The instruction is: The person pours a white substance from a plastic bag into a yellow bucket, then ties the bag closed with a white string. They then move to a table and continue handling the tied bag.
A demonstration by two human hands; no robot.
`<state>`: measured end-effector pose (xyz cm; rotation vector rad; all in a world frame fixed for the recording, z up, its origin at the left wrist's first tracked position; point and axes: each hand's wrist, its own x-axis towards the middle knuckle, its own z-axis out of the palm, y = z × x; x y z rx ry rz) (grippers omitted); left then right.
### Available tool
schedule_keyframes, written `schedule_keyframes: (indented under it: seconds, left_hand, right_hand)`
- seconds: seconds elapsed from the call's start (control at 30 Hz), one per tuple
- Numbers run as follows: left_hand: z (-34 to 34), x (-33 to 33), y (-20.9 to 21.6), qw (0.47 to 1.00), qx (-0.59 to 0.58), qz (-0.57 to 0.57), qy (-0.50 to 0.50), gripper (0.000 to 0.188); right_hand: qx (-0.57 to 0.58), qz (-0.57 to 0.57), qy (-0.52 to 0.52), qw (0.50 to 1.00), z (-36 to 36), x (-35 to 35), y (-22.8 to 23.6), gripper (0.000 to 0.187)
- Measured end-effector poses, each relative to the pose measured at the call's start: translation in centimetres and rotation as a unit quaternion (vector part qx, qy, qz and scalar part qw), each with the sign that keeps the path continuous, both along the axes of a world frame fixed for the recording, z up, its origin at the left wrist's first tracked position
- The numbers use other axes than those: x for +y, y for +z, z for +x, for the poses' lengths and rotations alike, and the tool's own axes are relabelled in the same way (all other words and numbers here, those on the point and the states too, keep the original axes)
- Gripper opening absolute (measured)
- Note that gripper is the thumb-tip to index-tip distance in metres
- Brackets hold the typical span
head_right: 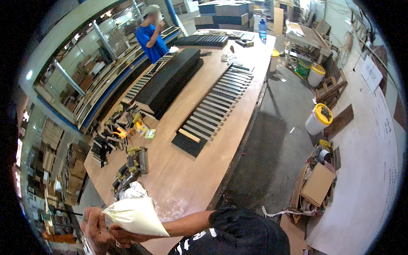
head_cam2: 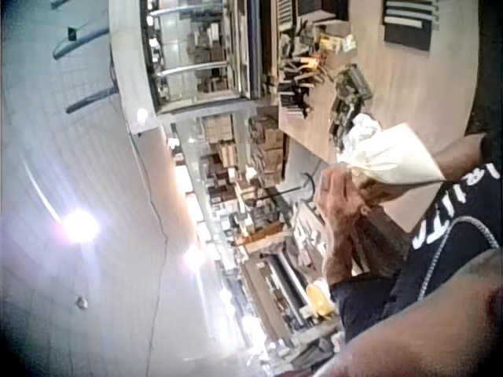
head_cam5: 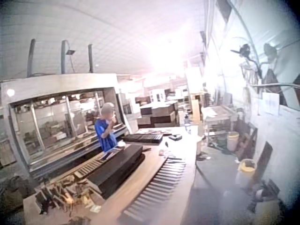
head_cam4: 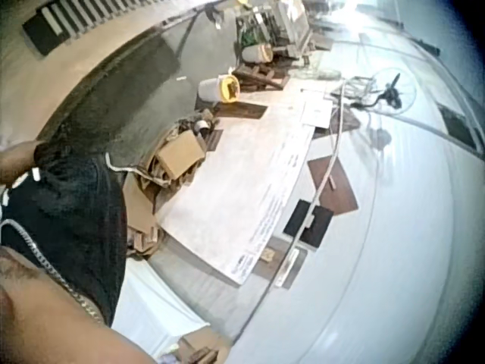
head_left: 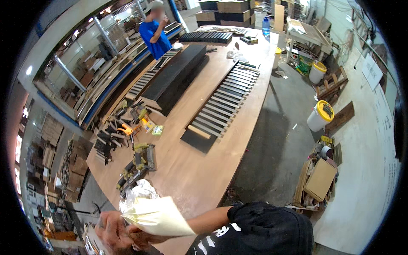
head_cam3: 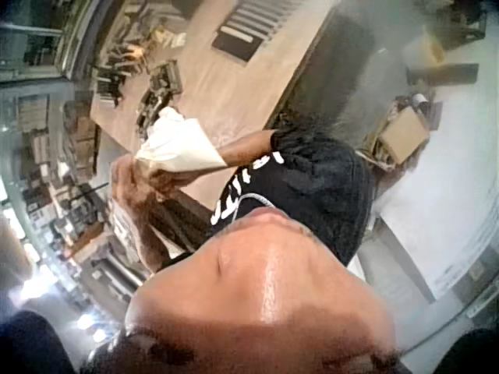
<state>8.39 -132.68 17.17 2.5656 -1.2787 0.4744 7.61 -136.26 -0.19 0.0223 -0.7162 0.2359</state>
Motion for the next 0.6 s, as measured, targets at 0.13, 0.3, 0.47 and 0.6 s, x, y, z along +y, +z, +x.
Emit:
schedule_keyframes:
  seconds: [0.13,0.3,0.47,0.6]
  left_hand:
    - [2.7,-0.2,-1.7,0.993,0.094,0.021,-0.062,0.004]
    - [4.7,2.0,-2.9,0.978,0.010,0.144,-0.153,0.016]
    - [1.9,1.7,1.0,0.927,-0.015,0.268,-0.261,0.039]
    - [1.0,2.3,1.3,0.944,0.021,0.185,-0.273,0.046]
  right_hand:
    - [0.069,-0.135,-0.052,0.987,-2.1,-2.7,1.2,0.023]
    - [0.024,-0.449,-0.281,0.848,-2.3,-10.2,2.4,0.019]
    - [-0.177,-0.470,-0.439,0.745,2.4,-15.4,3.3,0.008]
    - [-0.202,-0.402,-0.270,0.851,4.8,-12.1,1.4,0.013]
